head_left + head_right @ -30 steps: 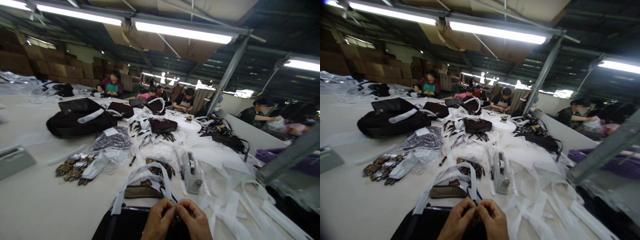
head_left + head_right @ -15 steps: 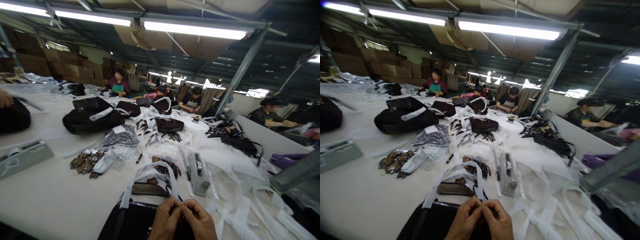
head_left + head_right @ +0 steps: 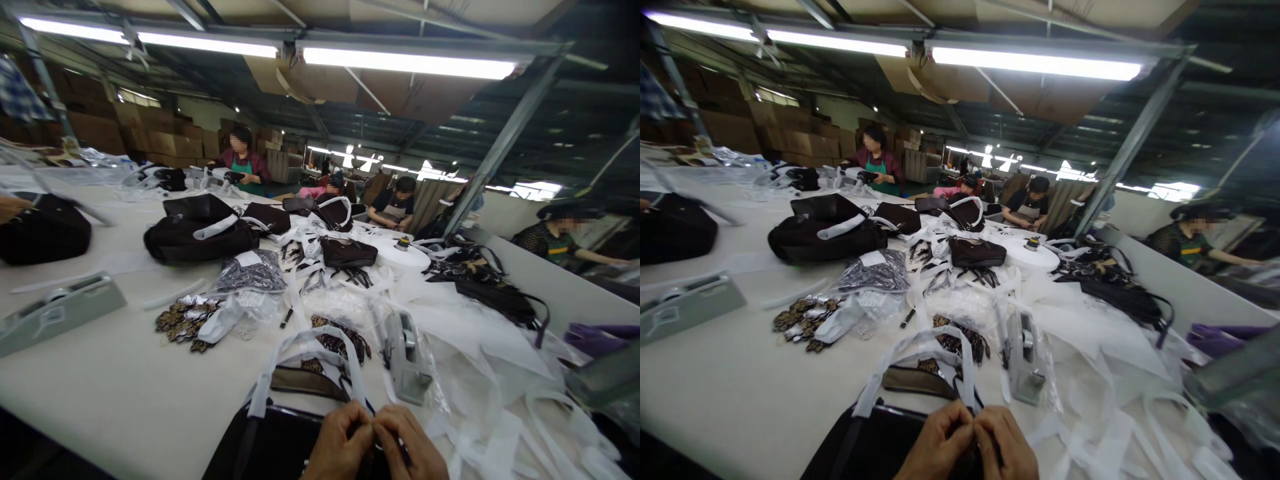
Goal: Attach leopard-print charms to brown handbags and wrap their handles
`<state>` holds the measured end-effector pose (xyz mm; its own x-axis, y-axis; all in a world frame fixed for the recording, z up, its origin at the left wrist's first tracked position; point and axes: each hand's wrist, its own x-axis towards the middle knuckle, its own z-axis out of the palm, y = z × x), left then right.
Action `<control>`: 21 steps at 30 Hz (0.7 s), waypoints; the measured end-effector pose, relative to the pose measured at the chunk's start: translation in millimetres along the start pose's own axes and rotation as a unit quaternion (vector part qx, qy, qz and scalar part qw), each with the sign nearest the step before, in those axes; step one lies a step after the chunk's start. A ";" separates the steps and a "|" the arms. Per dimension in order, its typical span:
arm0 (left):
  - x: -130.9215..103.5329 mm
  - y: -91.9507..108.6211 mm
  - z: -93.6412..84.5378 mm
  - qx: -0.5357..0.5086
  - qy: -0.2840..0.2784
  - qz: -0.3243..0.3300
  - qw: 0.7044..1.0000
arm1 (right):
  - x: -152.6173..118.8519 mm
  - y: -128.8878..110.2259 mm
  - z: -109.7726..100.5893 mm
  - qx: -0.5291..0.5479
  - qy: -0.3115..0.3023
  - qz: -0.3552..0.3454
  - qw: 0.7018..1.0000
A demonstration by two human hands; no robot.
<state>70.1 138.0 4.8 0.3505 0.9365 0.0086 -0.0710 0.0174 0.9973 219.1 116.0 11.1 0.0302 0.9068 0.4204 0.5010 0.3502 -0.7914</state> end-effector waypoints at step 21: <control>-6.0 26.2 -58.5 0.327 0.016 0.003 0.945 | 16.7 -3.2 -40.4 0.150 -0.003 0.307 0.940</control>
<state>11.5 153.3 26.7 0.3223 0.9464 0.0224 0.5239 -0.1981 0.8284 252.9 120.5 38.6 0.2282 0.9608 -0.1577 0.1237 -0.1893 -0.9741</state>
